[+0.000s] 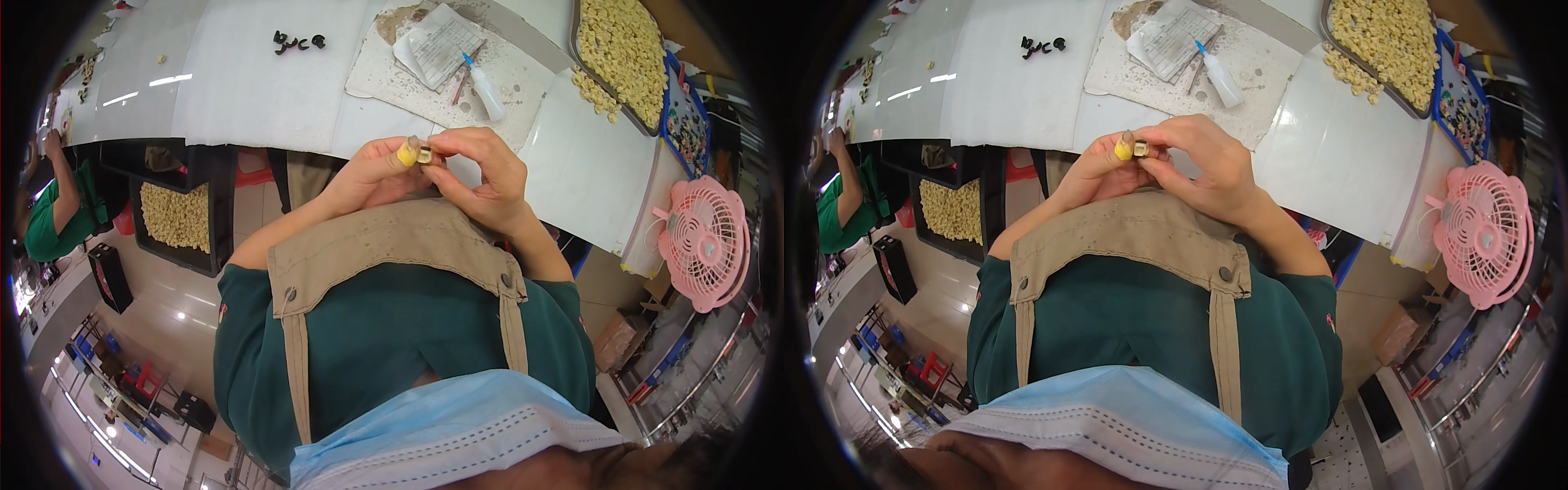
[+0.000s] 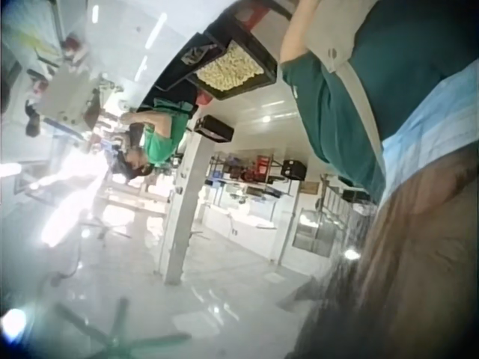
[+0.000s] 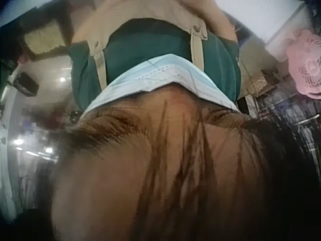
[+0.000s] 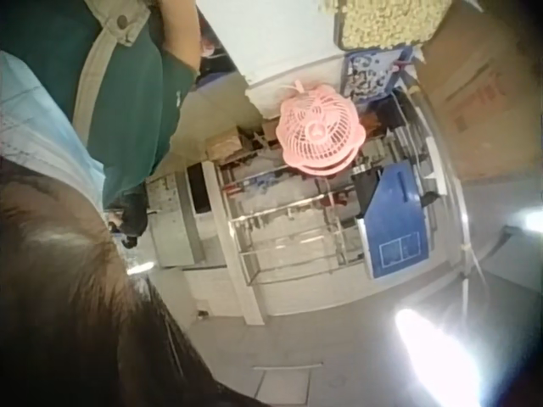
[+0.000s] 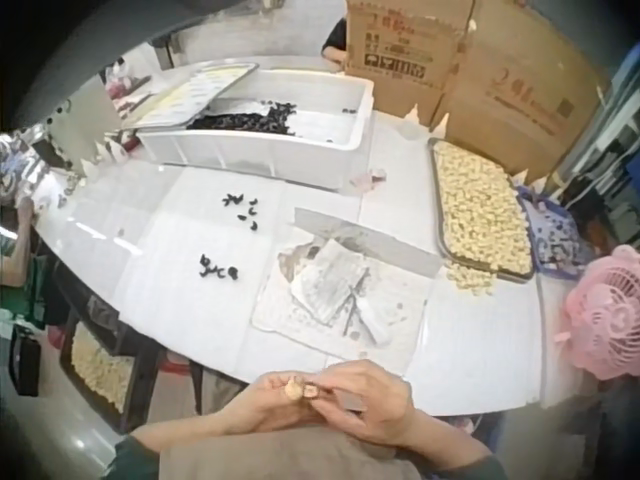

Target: The person applies glue from a bottle onto small black components, attaches each glued piece onto a small figurine part by hand, and sets the assembled items on the table.

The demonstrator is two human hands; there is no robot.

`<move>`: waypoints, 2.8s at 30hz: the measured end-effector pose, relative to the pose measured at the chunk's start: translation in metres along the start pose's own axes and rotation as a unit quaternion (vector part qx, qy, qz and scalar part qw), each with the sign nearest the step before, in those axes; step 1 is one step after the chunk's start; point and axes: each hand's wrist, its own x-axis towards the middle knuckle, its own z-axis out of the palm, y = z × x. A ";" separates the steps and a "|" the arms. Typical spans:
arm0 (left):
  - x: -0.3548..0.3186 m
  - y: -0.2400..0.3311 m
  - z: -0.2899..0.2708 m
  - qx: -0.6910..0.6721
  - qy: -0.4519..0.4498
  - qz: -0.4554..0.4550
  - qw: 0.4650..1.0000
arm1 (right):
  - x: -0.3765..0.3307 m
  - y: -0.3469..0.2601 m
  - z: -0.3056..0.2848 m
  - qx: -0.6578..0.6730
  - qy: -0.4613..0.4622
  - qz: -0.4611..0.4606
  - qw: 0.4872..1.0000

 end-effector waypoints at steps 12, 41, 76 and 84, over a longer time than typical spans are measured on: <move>-0.002 -0.008 -0.004 -0.103 0.023 0.013 0.994 | 0.003 0.006 0.007 -0.021 0.027 0.010 0.999; -0.055 0.229 -0.139 0.809 0.330 0.428 0.230 | 0.012 0.025 0.001 -0.073 0.045 0.053 0.995; -0.001 0.193 -0.100 0.810 0.203 0.284 0.471 | -0.002 0.017 -0.008 -0.067 0.042 0.078 0.994; 0.015 0.198 -0.097 0.860 0.185 0.302 0.366 | 0.000 0.016 -0.021 -0.112 0.088 0.080 0.986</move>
